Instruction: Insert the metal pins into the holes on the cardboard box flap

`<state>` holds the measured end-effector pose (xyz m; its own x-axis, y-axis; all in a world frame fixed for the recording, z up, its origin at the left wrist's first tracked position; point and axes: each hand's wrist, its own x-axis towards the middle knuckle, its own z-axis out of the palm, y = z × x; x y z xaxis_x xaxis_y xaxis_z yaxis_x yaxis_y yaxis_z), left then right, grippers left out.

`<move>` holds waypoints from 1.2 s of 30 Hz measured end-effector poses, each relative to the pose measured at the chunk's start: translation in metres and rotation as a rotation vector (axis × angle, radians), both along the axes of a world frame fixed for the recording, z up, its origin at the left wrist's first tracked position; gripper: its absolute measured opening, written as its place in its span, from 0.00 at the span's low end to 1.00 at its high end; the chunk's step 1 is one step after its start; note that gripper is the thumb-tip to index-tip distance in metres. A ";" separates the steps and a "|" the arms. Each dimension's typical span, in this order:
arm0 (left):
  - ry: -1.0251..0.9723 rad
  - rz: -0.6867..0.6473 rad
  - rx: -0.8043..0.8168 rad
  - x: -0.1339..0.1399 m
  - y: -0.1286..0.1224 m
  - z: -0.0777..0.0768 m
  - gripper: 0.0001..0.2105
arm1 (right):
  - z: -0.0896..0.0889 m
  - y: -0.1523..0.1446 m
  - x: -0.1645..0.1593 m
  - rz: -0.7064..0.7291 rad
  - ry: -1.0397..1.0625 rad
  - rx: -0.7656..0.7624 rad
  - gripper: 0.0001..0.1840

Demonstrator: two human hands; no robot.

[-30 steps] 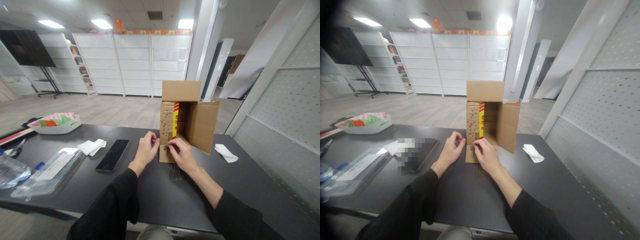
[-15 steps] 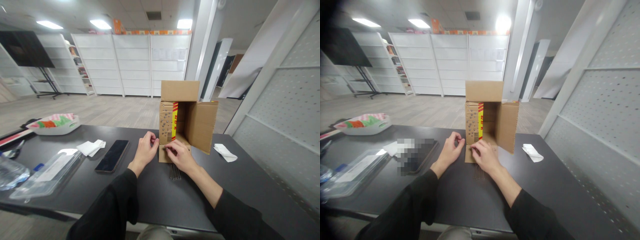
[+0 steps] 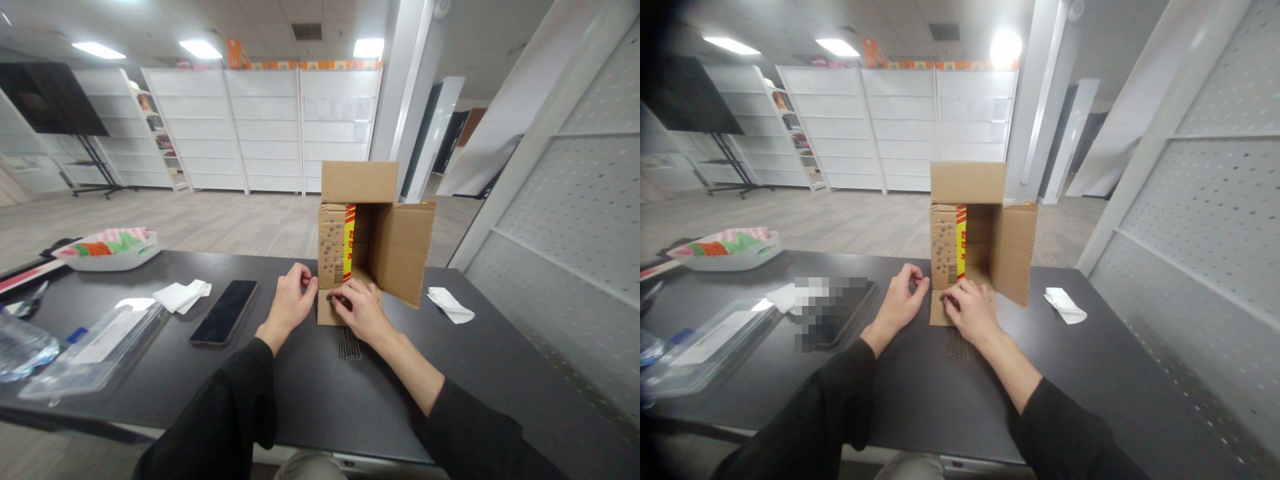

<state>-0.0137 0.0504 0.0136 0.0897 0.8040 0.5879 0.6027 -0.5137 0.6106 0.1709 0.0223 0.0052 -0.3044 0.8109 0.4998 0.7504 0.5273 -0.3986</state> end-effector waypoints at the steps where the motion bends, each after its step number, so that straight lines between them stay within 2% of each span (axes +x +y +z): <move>1: 0.000 0.000 -0.001 0.000 0.000 0.000 0.04 | 0.000 0.000 0.000 -0.003 -0.004 0.001 0.07; 14: 0.004 -0.002 0.013 -0.001 0.002 -0.003 0.04 | 0.000 -0.001 -0.001 -0.028 -0.013 -0.015 0.06; 36: -0.005 -0.003 0.012 -0.001 0.000 -0.001 0.04 | 0.004 -0.003 0.002 -0.047 -0.029 -0.019 0.06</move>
